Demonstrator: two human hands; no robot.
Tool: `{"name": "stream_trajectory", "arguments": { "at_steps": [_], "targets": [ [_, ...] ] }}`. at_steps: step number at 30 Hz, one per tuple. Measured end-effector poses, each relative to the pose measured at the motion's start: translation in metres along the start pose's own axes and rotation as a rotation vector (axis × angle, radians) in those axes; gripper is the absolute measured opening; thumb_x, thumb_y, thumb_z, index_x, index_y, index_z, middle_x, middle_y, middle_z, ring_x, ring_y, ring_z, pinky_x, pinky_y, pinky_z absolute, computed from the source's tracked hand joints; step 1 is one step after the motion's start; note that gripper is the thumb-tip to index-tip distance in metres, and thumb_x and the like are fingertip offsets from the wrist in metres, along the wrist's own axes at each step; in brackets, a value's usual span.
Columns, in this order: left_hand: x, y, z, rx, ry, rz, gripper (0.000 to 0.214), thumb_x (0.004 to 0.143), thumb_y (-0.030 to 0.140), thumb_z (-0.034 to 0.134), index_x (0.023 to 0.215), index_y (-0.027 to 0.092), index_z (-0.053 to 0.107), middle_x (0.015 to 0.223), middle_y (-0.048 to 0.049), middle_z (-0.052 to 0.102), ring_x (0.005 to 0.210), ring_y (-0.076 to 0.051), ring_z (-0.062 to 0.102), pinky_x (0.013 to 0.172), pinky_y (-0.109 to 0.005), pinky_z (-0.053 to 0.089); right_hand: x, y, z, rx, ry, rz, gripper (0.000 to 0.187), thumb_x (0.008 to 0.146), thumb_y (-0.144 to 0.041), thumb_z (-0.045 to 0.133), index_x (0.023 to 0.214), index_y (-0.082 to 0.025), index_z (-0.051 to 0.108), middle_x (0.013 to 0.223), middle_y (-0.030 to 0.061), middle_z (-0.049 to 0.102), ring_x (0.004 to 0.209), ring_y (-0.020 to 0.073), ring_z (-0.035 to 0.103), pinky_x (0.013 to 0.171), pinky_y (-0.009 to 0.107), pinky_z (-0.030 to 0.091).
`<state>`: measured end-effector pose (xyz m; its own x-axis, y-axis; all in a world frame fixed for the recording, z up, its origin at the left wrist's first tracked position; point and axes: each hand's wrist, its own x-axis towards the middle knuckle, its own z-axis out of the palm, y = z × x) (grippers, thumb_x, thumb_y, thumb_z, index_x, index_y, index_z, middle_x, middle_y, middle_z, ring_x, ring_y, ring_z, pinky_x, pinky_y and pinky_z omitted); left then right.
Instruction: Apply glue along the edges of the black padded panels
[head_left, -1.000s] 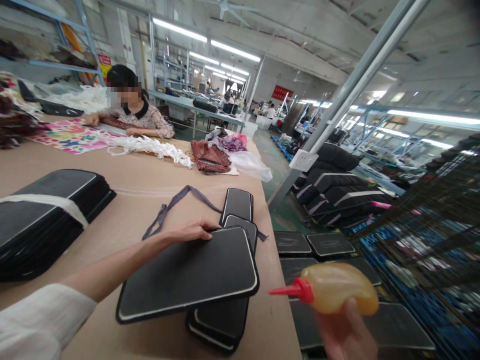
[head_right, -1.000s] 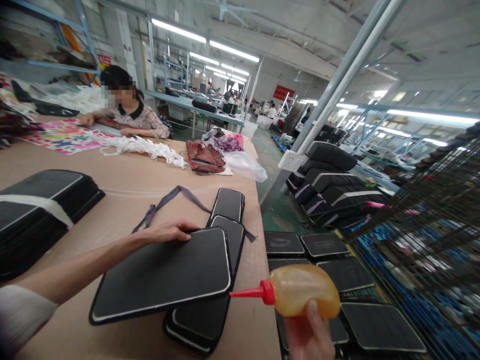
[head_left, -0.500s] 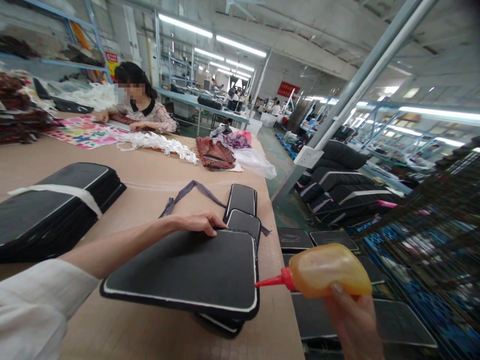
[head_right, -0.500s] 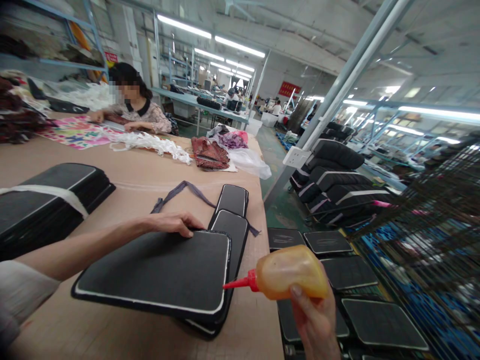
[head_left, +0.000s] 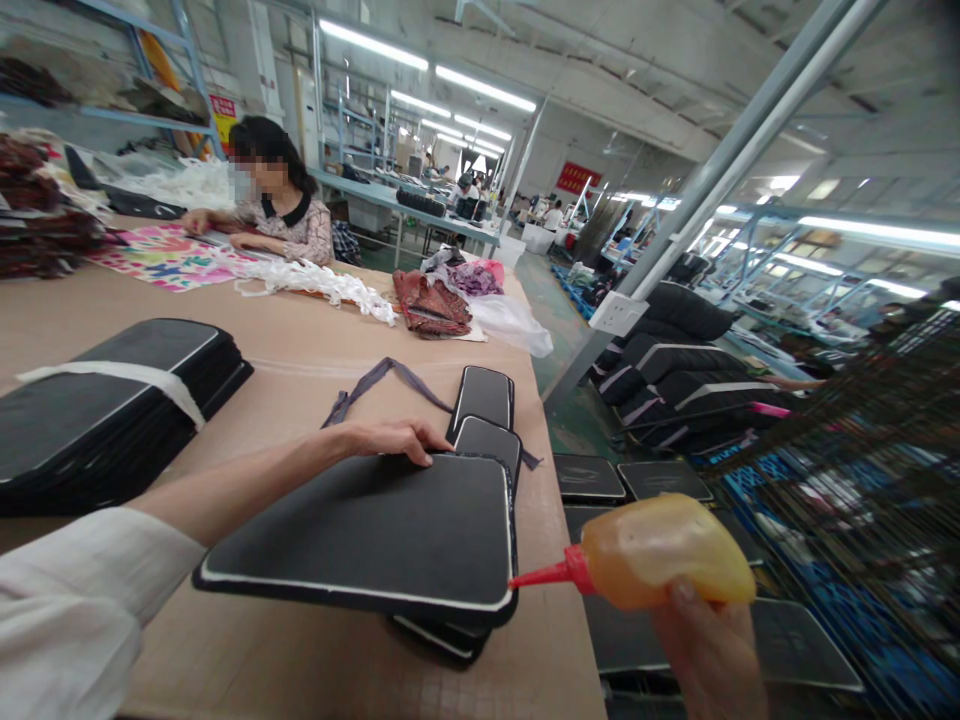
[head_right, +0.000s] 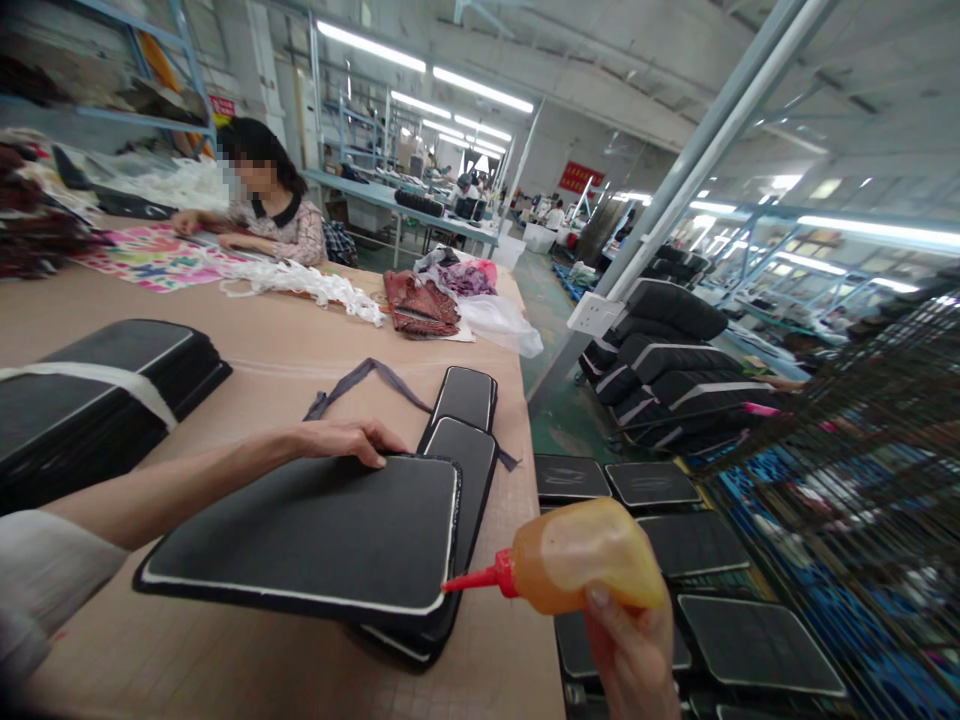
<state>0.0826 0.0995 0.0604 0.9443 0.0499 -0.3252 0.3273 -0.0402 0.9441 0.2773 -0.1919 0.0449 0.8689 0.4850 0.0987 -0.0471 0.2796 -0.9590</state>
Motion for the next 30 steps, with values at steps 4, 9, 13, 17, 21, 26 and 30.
{"name": "stream_trajectory", "arguments": {
  "at_steps": [4, 9, 13, 17, 21, 26, 30],
  "targets": [
    [0.0, -0.005, -0.002, -0.022, -0.024, 0.019, 0.036, 0.061, 0.019, 0.055, 0.095, 0.021, 0.068, 0.081, 0.002, 0.067, 0.078, -0.019, 0.055, 0.074, -0.024, 0.038, 0.003, 0.004, -0.003, 0.042, 0.067, 0.059, 0.06, 0.047, -0.028, 0.076, 0.104, -0.021, 0.057, 0.093, 0.0058, 0.062, 0.078, 0.0198, 0.057, 0.067, 0.033, 0.047],
    [-0.002, -0.011, -0.004, -0.092, 0.01, -0.008, 0.036, 0.062, 0.021, 0.057, 0.096, 0.021, 0.068, 0.084, 0.0008, 0.067, 0.079, -0.02, 0.057, 0.074, -0.026, 0.039, 0.006, 0.011, -0.012, 0.045, 0.133, 0.063, 0.064, 0.039, -0.025, 0.079, 0.1, -0.02, 0.058, 0.086, 0.0047, 0.063, 0.074, 0.0187, 0.058, 0.069, 0.032, 0.048],
    [-0.002, -0.019, -0.004, -0.194, 0.038, -0.014, 0.034, 0.062, 0.02, 0.057, 0.094, 0.019, 0.068, 0.085, -0.0004, 0.068, 0.082, -0.021, 0.058, 0.076, -0.027, 0.04, -0.002, 0.008, -0.006, 0.028, 0.174, 0.071, 0.064, 0.042, -0.027, 0.079, 0.102, -0.021, 0.057, 0.085, 0.0031, 0.062, 0.074, 0.0168, 0.057, 0.07, 0.029, 0.047],
    [0.002, -0.033, -0.006, -0.31, 0.02, 0.022, 0.035, 0.062, 0.017, 0.057, 0.096, 0.018, 0.067, 0.086, -0.0021, 0.069, 0.083, -0.021, 0.06, 0.078, -0.028, 0.042, -0.014, 0.001, 0.01, 0.019, 0.288, 0.04, 0.061, 0.039, -0.029, 0.08, 0.096, -0.021, 0.059, 0.084, 0.0016, 0.061, 0.074, 0.0158, 0.056, 0.067, 0.028, 0.048],
    [0.006, -0.045, -0.007, -0.398, 0.046, 0.028, 0.038, 0.063, 0.017, 0.058, 0.101, 0.016, 0.065, 0.09, -0.0042, 0.068, 0.083, -0.021, 0.061, 0.079, -0.029, 0.042, -0.018, 0.005, 0.019, 0.068, 0.441, -0.061, 0.053, 0.036, -0.028, 0.082, 0.084, -0.022, 0.061, 0.102, 0.0001, 0.057, 0.088, 0.0154, 0.053, 0.069, 0.023, 0.047],
    [0.01, -0.054, -0.003, -0.475, 0.117, 0.026, 0.04, 0.063, 0.016, 0.06, 0.104, 0.014, 0.064, 0.093, -0.0068, 0.068, 0.082, -0.021, 0.062, 0.078, -0.03, 0.044, -0.016, 0.025, 0.012, 0.013, 0.397, -0.234, 0.059, 0.05, -0.026, 0.077, 0.105, -0.025, 0.056, 0.119, 0.0036, 0.05, 0.11, 0.0259, 0.045, 0.085, 0.042, 0.045],
    [0.012, -0.06, -0.001, -0.538, 0.15, 0.014, 0.041, 0.063, 0.014, 0.061, 0.104, 0.014, 0.064, 0.092, -0.0072, 0.068, 0.082, -0.021, 0.063, 0.078, -0.029, 0.045, -0.018, 0.035, 0.012, -0.035, 0.565, -0.259, 0.061, 0.043, -0.027, 0.081, 0.099, -0.021, 0.058, 0.111, 0.0061, 0.054, 0.106, 0.0284, 0.047, 0.094, 0.053, 0.035]
  ]
}}
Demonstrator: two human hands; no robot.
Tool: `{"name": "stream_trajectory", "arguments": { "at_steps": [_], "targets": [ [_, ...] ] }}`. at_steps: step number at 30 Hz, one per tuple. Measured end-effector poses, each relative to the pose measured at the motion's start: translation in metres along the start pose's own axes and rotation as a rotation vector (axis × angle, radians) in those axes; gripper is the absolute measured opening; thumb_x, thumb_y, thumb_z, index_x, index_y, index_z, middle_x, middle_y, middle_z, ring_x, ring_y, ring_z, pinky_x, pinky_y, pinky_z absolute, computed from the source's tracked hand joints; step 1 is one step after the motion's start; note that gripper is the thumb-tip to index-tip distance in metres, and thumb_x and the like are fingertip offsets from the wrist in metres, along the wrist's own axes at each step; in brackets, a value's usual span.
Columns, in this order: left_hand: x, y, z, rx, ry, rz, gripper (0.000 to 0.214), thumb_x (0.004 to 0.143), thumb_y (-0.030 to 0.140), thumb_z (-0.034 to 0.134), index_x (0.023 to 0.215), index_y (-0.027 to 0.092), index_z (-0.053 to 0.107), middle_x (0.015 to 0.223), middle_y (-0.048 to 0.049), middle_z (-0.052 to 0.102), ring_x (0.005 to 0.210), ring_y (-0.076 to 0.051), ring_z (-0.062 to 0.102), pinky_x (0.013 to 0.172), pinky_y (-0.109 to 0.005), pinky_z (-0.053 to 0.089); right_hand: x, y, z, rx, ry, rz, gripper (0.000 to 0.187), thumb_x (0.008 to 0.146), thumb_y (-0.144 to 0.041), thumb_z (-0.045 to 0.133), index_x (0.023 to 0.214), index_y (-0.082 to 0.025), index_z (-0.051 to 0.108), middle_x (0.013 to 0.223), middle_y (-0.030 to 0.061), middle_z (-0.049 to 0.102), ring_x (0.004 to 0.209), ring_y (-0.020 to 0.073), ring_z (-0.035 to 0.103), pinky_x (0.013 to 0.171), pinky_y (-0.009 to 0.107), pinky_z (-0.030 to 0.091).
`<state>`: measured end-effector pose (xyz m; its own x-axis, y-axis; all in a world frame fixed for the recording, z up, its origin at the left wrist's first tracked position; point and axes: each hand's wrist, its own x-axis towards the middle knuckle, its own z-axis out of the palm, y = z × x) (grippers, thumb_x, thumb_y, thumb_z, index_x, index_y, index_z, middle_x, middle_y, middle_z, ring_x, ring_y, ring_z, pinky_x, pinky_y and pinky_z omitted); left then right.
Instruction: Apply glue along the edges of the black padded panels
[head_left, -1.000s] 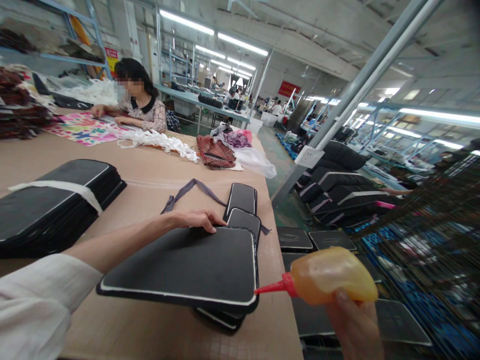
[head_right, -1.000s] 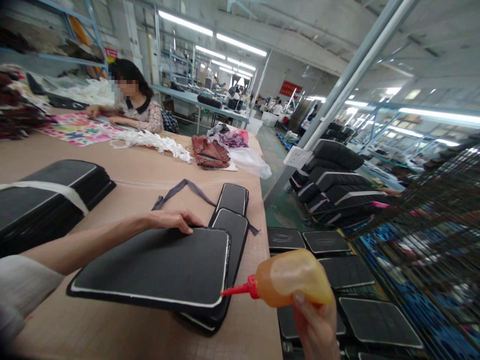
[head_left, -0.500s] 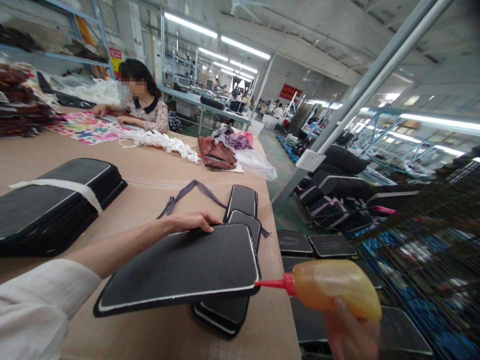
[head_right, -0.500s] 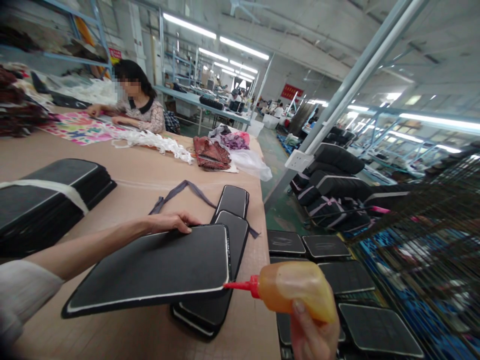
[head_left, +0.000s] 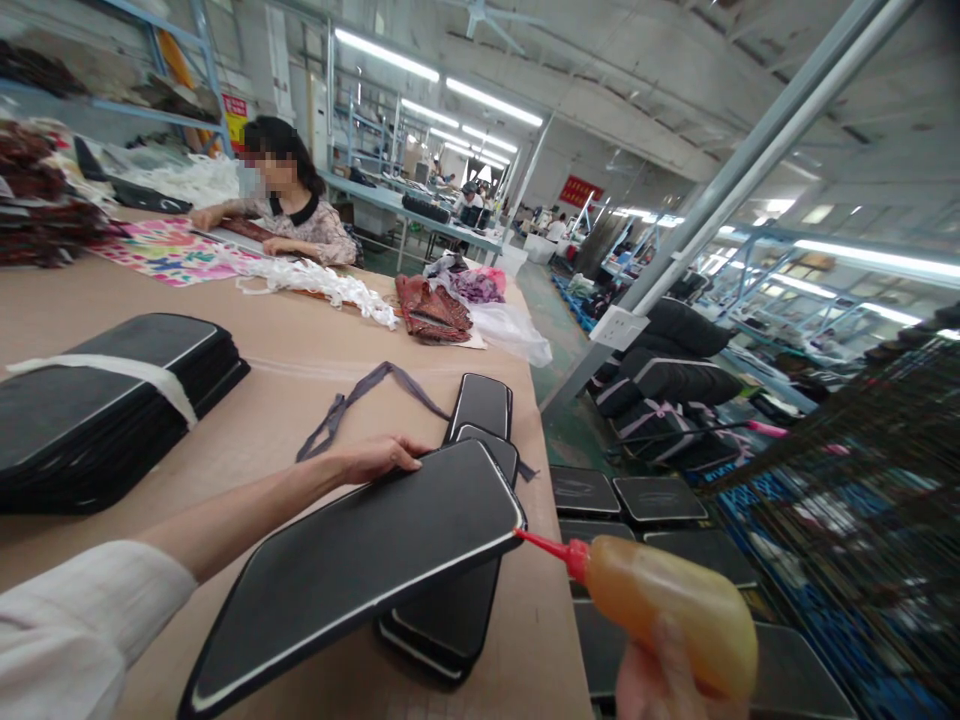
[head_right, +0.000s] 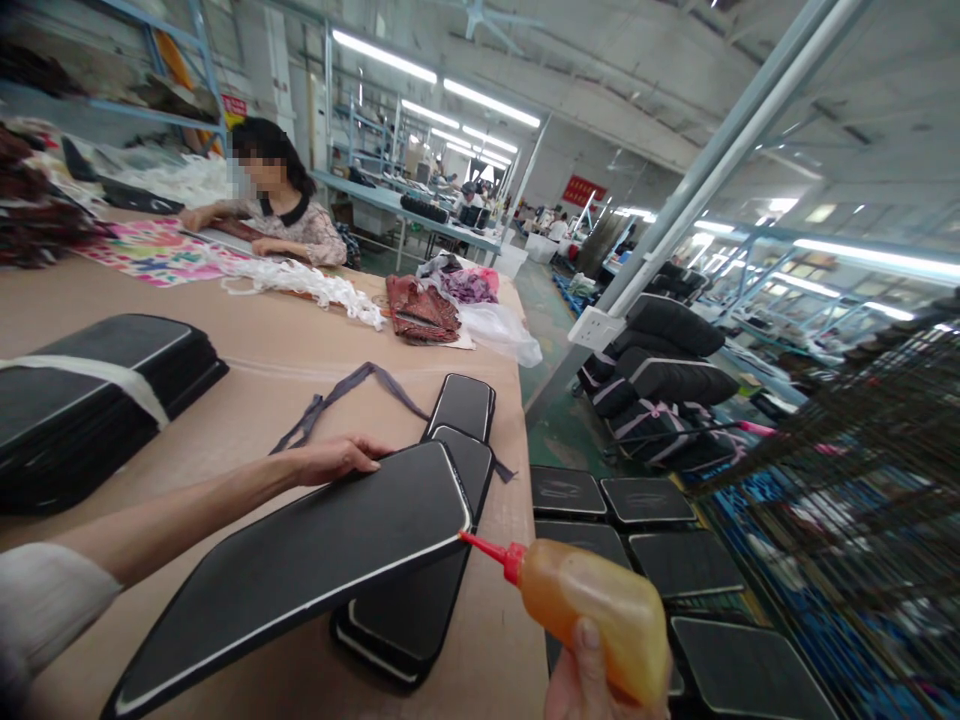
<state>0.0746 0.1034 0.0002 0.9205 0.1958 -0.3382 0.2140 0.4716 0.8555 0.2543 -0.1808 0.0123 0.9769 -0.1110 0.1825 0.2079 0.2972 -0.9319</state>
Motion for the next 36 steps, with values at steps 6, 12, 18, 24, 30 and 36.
{"name": "stream_trajectory", "arguments": {
  "at_steps": [6, 12, 18, 24, 30, 36],
  "targets": [
    [0.003, -0.008, -0.003, -0.048, -0.021, 0.008, 0.042, 0.065, 0.013, 0.059, 0.107, 0.014, 0.062, 0.094, -0.0085, 0.068, 0.086, -0.022, 0.062, 0.078, -0.029, 0.045, -0.014, -0.008, 0.012, 0.141, 0.041, 0.07, 0.064, 0.037, -0.022, 0.082, 0.096, -0.019, 0.058, 0.111, 0.0044, 0.054, 0.098, 0.021, 0.051, 0.082, 0.036, 0.047],
    [0.006, -0.012, -0.005, -0.065, -0.027, 0.004, 0.042, 0.066, 0.014, 0.059, 0.108, 0.014, 0.061, 0.095, -0.0083, 0.067, 0.083, -0.021, 0.063, 0.078, -0.029, 0.046, -0.015, -0.01, 0.015, 0.115, 0.053, 0.068, 0.059, 0.038, -0.022, 0.083, 0.091, -0.02, 0.059, 0.101, 0.0023, 0.055, 0.082, 0.0132, 0.054, 0.069, 0.023, 0.05],
    [0.007, -0.014, -0.004, -0.08, -0.038, 0.015, 0.041, 0.066, 0.014, 0.06, 0.107, 0.014, 0.062, 0.095, -0.0087, 0.067, 0.083, -0.021, 0.063, 0.077, -0.03, 0.046, -0.017, -0.008, 0.017, 0.095, 0.083, 0.041, 0.056, 0.035, -0.027, 0.084, 0.084, -0.016, 0.059, 0.087, 0.0026, 0.053, 0.073, 0.0117, 0.052, 0.061, 0.02, 0.05],
    [0.008, -0.013, -0.003, -0.068, -0.025, 0.006, 0.041, 0.066, 0.016, 0.061, 0.106, 0.014, 0.062, 0.092, -0.0078, 0.068, 0.081, -0.02, 0.064, 0.078, -0.028, 0.045, -0.02, -0.007, 0.015, 0.094, 0.046, 0.097, 0.06, 0.035, -0.024, 0.084, 0.089, -0.017, 0.058, 0.09, 0.0026, 0.054, 0.074, 0.0117, 0.053, 0.061, 0.019, 0.05],
    [0.011, -0.012, -0.003, -0.056, -0.027, 0.006, 0.039, 0.065, 0.019, 0.063, 0.104, 0.014, 0.062, 0.093, -0.0079, 0.068, 0.082, -0.02, 0.063, 0.078, -0.028, 0.045, -0.025, -0.005, 0.016, 0.083, 0.0, 0.119, 0.058, 0.038, -0.027, 0.083, 0.09, -0.017, 0.058, 0.088, 0.0018, 0.055, 0.073, 0.0114, 0.054, 0.063, 0.019, 0.05],
    [0.016, -0.014, -0.007, -0.048, -0.026, 0.006, 0.037, 0.065, 0.02, 0.064, 0.102, 0.014, 0.063, 0.092, -0.0072, 0.068, 0.081, -0.019, 0.064, 0.079, -0.028, 0.044, -0.023, 0.003, 0.013, 0.051, -0.052, 0.088, 0.053, 0.044, -0.022, 0.081, 0.09, -0.015, 0.058, 0.085, 0.0039, 0.055, 0.073, 0.0138, 0.054, 0.062, 0.024, 0.051]
  ]
}}
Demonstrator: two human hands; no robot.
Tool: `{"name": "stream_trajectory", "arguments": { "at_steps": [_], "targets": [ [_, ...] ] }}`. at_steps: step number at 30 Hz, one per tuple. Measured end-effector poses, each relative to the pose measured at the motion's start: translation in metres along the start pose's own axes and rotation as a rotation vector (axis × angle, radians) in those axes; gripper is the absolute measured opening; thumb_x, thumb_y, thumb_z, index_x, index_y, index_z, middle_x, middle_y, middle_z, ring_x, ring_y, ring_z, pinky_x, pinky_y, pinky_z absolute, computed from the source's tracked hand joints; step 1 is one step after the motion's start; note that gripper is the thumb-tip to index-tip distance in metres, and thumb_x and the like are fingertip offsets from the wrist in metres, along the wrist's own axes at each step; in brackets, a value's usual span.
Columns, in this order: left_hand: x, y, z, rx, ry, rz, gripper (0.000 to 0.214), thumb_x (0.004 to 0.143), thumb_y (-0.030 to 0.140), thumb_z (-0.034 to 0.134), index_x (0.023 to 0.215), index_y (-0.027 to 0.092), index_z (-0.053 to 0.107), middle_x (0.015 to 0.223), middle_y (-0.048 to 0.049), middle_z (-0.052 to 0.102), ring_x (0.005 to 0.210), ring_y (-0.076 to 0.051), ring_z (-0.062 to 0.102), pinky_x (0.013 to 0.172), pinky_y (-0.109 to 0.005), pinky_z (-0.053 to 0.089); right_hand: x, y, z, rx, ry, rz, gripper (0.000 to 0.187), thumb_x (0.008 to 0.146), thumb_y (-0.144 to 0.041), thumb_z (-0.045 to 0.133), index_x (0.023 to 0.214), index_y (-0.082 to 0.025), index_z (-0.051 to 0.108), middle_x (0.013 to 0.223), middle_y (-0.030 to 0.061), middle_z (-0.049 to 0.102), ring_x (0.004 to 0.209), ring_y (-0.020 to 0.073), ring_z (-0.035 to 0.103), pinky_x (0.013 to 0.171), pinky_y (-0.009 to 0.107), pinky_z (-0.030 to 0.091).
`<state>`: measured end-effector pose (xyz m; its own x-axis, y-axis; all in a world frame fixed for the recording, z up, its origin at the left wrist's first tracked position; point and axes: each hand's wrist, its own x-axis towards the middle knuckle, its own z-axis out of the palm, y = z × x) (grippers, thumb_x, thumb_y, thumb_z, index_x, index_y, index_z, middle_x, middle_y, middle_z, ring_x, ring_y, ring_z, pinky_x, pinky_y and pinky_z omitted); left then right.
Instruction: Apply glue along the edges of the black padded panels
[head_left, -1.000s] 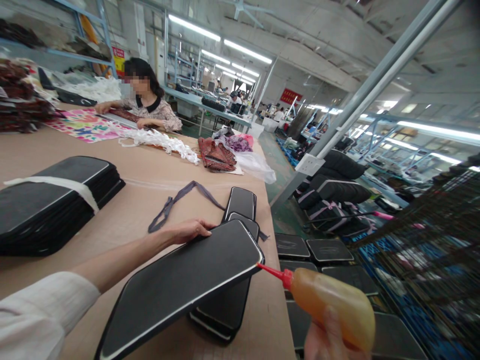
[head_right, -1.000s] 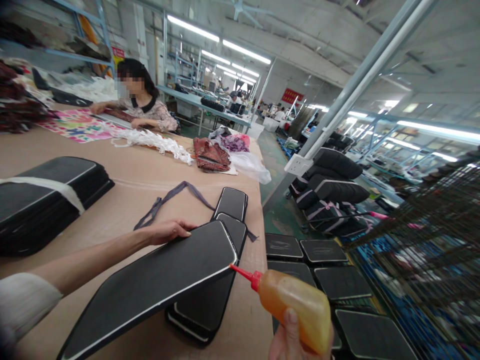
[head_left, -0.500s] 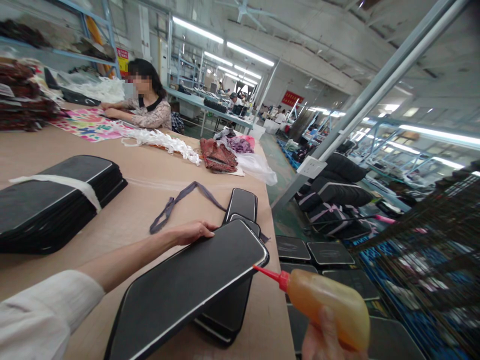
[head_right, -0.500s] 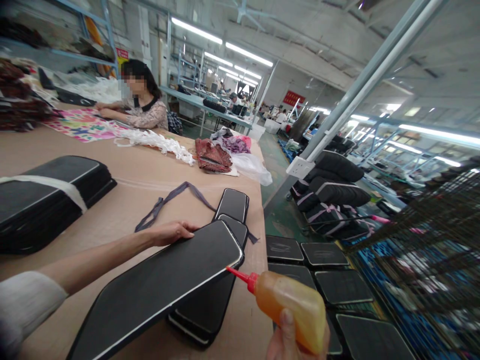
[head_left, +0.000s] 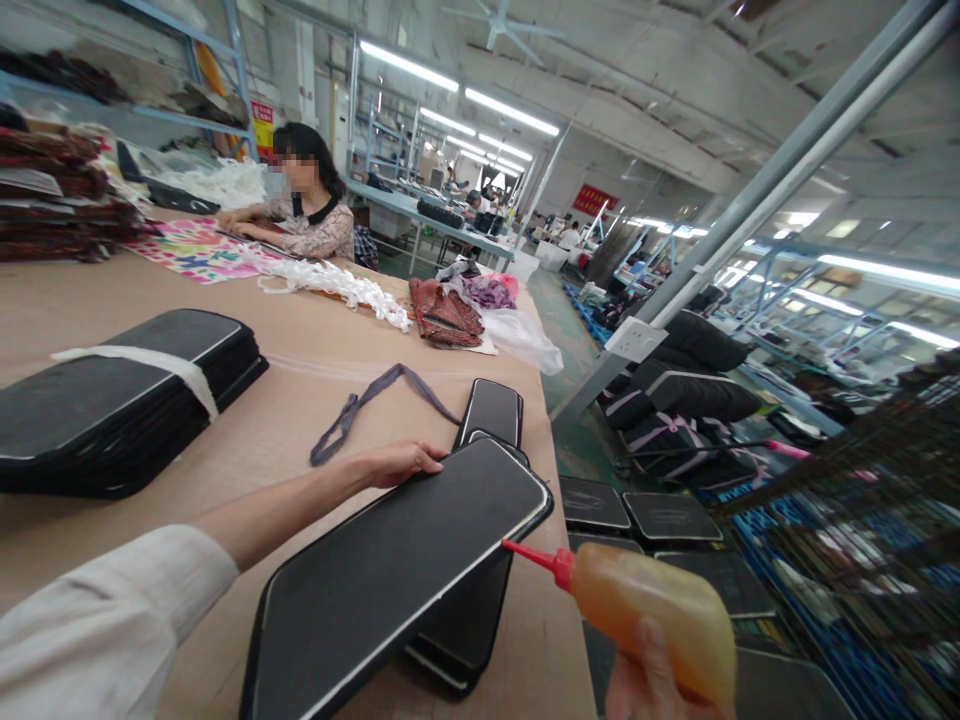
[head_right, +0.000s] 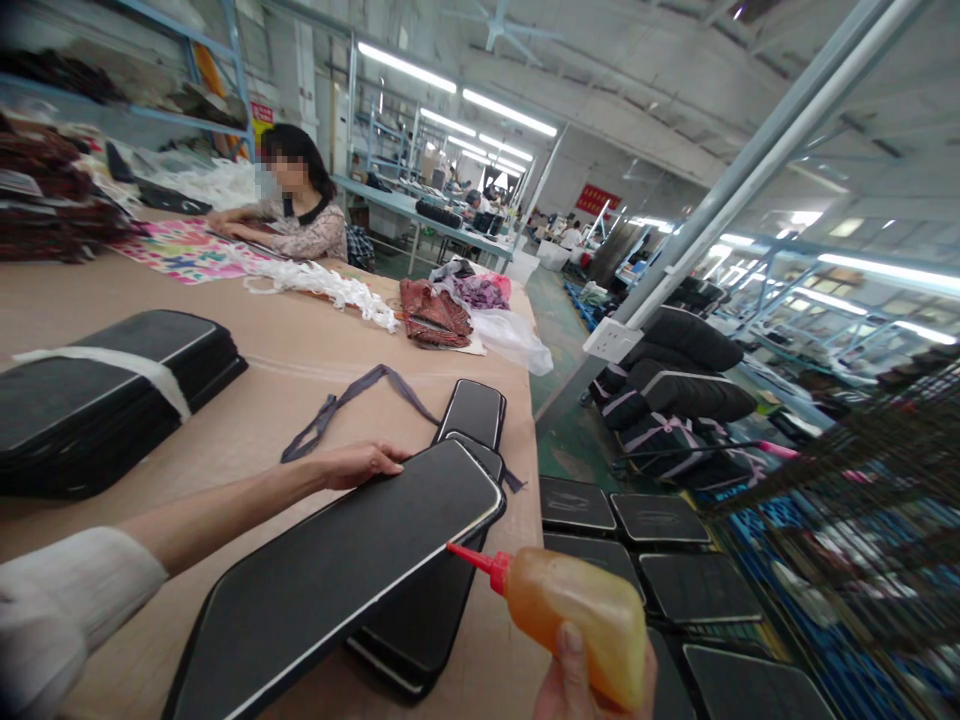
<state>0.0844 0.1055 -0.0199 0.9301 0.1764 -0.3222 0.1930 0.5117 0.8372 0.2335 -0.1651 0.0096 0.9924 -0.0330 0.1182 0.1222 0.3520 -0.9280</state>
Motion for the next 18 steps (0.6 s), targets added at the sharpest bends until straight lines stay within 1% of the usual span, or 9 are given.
{"name": "stream_trajectory", "arguments": {
  "at_steps": [4, 6, 8, 9, 11, 14, 16, 18],
  "targets": [
    [0.002, 0.0, 0.0, -0.009, 0.009, 0.001, 0.035, 0.065, 0.02, 0.064, 0.099, 0.014, 0.064, 0.09, -0.0073, 0.068, 0.078, -0.018, 0.064, 0.078, -0.028, 0.044, 0.004, 0.007, -0.008, -0.016, -0.031, -0.015, 0.058, 0.045, -0.022, 0.08, 0.098, -0.016, 0.057, 0.085, 0.0049, 0.056, 0.072, 0.0158, 0.055, 0.057, 0.024, 0.05],
    [0.003, 0.001, 0.0, -0.016, 0.019, -0.004, 0.034, 0.065, 0.019, 0.064, 0.099, 0.013, 0.064, 0.089, -0.0074, 0.069, 0.077, -0.018, 0.064, 0.078, -0.028, 0.044, 0.006, 0.01, -0.012, -0.07, -0.087, -0.035, 0.058, 0.044, -0.021, 0.081, 0.096, -0.015, 0.056, 0.084, 0.0062, 0.056, 0.071, 0.0183, 0.055, 0.057, 0.029, 0.051],
    [0.004, 0.0, 0.0, -0.025, 0.031, -0.011, 0.034, 0.065, 0.019, 0.064, 0.098, 0.013, 0.064, 0.089, -0.0074, 0.069, 0.075, -0.018, 0.064, 0.078, -0.029, 0.045, 0.006, 0.013, -0.014, -0.108, -0.151, -0.043, 0.06, 0.047, -0.023, 0.079, 0.101, -0.016, 0.054, 0.088, 0.0074, 0.056, 0.072, 0.0208, 0.055, 0.06, 0.036, 0.052],
    [0.005, 0.0, -0.001, -0.029, 0.033, -0.014, 0.034, 0.065, 0.019, 0.064, 0.098, 0.013, 0.064, 0.089, -0.0073, 0.069, 0.074, -0.018, 0.064, 0.077, -0.029, 0.045, 0.006, 0.013, -0.014, -0.109, -0.166, -0.034, 0.061, 0.049, -0.023, 0.079, 0.104, -0.017, 0.053, 0.09, 0.0076, 0.056, 0.073, 0.021, 0.055, 0.061, 0.037, 0.052],
    [0.008, -0.002, -0.003, -0.033, 0.029, -0.022, 0.034, 0.064, 0.02, 0.065, 0.097, 0.013, 0.063, 0.088, -0.0068, 0.069, 0.074, -0.018, 0.064, 0.077, -0.029, 0.045, 0.003, 0.013, -0.011, -0.085, -0.133, -0.037, 0.06, 0.05, -0.024, 0.078, 0.104, -0.017, 0.053, 0.09, 0.0068, 0.056, 0.072, 0.0186, 0.055, 0.06, 0.032, 0.052],
    [0.011, -0.004, -0.006, -0.032, 0.028, -0.027, 0.032, 0.064, 0.02, 0.065, 0.095, 0.013, 0.064, 0.083, -0.0055, 0.069, 0.073, -0.017, 0.063, 0.077, -0.029, 0.045, -0.001, 0.009, -0.003, -0.022, -0.071, -0.007, 0.055, 0.044, -0.023, 0.081, 0.095, -0.015, 0.058, 0.087, 0.0044, 0.055, 0.07, 0.014, 0.055, 0.059, 0.023, 0.05],
    [0.012, -0.006, -0.007, -0.035, 0.037, -0.031, 0.03, 0.064, 0.02, 0.065, 0.093, 0.013, 0.064, 0.08, -0.0047, 0.069, 0.072, -0.017, 0.063, 0.077, -0.029, 0.044, -0.003, 0.007, 0.001, 0.022, -0.054, 0.034, 0.056, 0.041, -0.022, 0.082, 0.092, -0.015, 0.059, 0.086, 0.0035, 0.056, 0.07, 0.0134, 0.054, 0.059, 0.022, 0.05],
    [0.014, -0.006, -0.008, -0.044, 0.043, -0.031, 0.029, 0.064, 0.02, 0.066, 0.092, 0.013, 0.064, 0.078, -0.0043, 0.069, 0.071, -0.016, 0.063, 0.077, -0.029, 0.044, -0.004, 0.007, 0.003, 0.035, -0.053, 0.039, 0.058, 0.041, -0.021, 0.081, 0.095, -0.015, 0.059, 0.084, 0.0035, 0.057, 0.07, 0.0138, 0.055, 0.058, 0.022, 0.05]
  ]
}}
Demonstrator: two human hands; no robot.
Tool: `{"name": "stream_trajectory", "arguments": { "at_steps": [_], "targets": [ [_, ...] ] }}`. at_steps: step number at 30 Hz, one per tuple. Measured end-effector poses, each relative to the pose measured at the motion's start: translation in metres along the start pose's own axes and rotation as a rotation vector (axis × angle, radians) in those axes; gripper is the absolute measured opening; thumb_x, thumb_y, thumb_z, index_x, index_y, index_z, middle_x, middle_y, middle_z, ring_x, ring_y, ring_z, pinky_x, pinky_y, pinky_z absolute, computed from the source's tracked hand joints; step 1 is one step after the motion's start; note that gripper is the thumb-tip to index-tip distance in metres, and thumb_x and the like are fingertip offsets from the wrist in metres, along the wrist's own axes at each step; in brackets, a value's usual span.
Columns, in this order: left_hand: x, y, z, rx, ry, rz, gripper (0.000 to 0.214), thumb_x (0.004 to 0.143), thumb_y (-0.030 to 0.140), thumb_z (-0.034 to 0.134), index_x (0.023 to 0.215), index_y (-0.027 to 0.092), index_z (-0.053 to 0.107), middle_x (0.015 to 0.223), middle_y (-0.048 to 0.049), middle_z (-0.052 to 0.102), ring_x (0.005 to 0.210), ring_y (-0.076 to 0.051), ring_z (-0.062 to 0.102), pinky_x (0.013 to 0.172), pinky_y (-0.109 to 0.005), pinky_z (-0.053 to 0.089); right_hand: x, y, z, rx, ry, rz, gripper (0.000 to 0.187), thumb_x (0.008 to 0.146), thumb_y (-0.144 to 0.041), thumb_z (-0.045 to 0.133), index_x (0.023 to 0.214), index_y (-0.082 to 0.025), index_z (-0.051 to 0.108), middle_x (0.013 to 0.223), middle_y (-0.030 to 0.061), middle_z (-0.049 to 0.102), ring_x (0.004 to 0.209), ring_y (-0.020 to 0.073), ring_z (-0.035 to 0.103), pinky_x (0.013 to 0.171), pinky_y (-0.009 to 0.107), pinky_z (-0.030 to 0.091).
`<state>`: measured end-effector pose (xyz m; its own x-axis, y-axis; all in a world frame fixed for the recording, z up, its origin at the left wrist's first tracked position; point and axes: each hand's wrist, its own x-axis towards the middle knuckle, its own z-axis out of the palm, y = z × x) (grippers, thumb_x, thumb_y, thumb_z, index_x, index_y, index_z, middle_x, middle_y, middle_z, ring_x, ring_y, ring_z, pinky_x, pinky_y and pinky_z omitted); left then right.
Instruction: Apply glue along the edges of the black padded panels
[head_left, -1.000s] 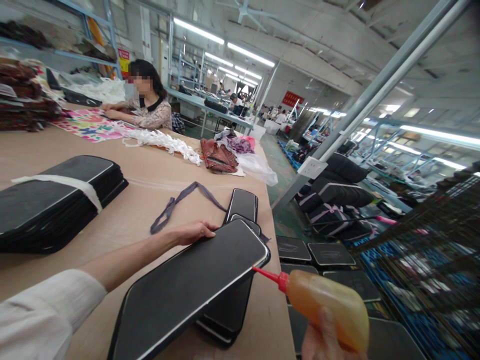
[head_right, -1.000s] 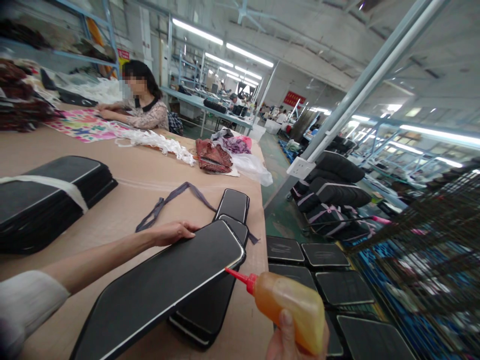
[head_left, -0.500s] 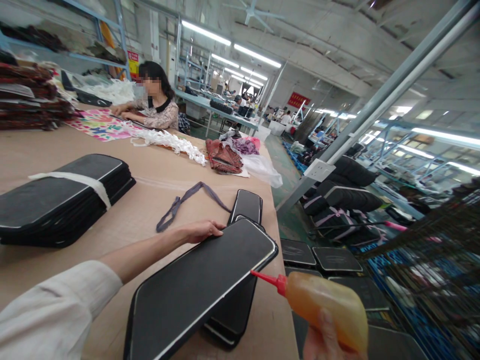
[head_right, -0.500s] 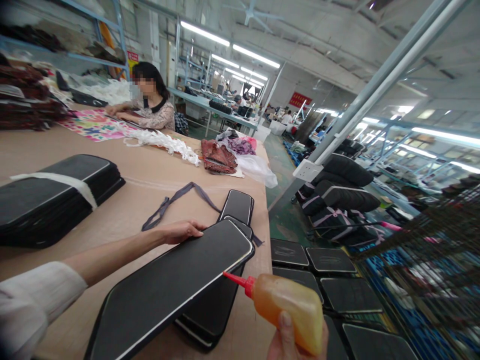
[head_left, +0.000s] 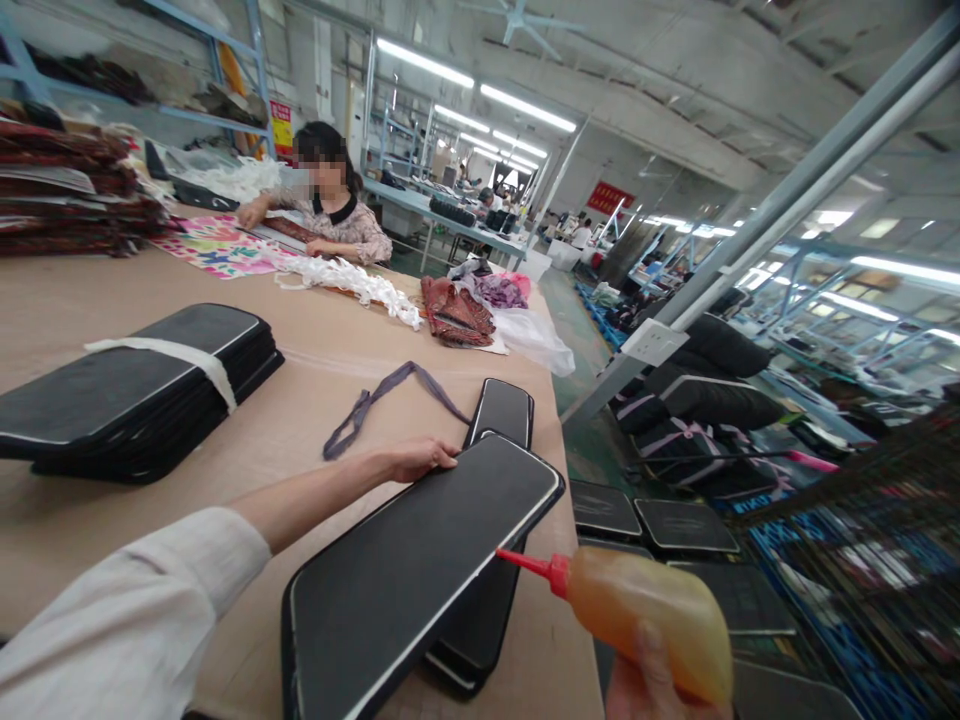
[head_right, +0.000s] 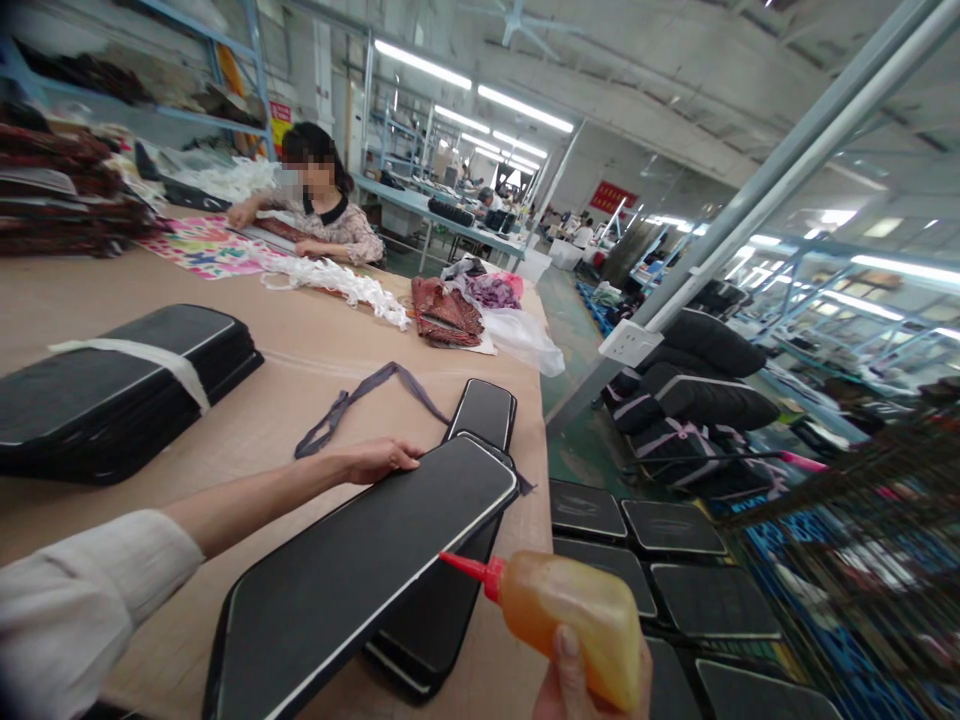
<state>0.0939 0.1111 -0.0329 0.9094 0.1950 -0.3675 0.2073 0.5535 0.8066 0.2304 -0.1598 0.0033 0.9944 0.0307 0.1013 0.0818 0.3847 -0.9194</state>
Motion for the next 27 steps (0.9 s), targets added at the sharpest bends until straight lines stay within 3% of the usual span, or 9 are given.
{"name": "stream_trajectory", "arguments": {
  "at_steps": [3, 10, 21, 27],
  "targets": [
    [0.002, 0.0, 0.0, -0.008, -0.003, 0.011, 0.029, 0.063, 0.02, 0.066, 0.091, 0.013, 0.064, 0.078, -0.0044, 0.069, 0.072, -0.017, 0.063, 0.077, -0.028, 0.044, 0.002, 0.005, -0.003, -0.085, 0.01, -0.062, 0.057, 0.041, -0.022, 0.081, 0.093, -0.013, 0.061, 0.08, 0.0053, 0.059, 0.067, 0.0147, 0.055, 0.053, 0.021, 0.049],
    [0.004, -0.001, -0.002, -0.026, -0.001, 0.009, 0.031, 0.061, 0.021, 0.067, 0.091, 0.013, 0.063, 0.084, -0.0056, 0.069, 0.074, -0.017, 0.063, 0.076, -0.028, 0.043, 0.002, 0.004, -0.006, -0.056, -0.047, 0.016, 0.057, 0.043, -0.02, 0.081, 0.096, -0.014, 0.059, 0.08, 0.0042, 0.059, 0.065, 0.0134, 0.055, 0.055, 0.022, 0.05],
    [0.012, -0.004, -0.015, -0.029, 0.037, 0.002, 0.027, 0.062, 0.019, 0.066, 0.087, 0.011, 0.063, 0.078, -0.0049, 0.068, 0.068, -0.015, 0.061, 0.075, -0.028, 0.042, 0.003, 0.017, -0.017, -0.125, -0.198, -0.029, 0.06, 0.05, -0.022, 0.078, 0.105, -0.013, 0.055, 0.08, 0.0055, 0.06, 0.067, 0.0168, 0.057, 0.059, 0.027, 0.05],
    [0.019, -0.007, -0.025, -0.032, 0.044, 0.0, 0.025, 0.06, 0.02, 0.066, 0.084, 0.012, 0.063, 0.076, -0.0046, 0.067, 0.067, -0.015, 0.06, 0.075, -0.029, 0.043, -0.005, 0.014, -0.011, -0.092, -0.143, 0.069, 0.063, 0.044, -0.022, 0.08, 0.101, -0.014, 0.057, 0.079, 0.0039, 0.06, 0.065, 0.0144, 0.056, 0.057, 0.025, 0.05]
  ]
}}
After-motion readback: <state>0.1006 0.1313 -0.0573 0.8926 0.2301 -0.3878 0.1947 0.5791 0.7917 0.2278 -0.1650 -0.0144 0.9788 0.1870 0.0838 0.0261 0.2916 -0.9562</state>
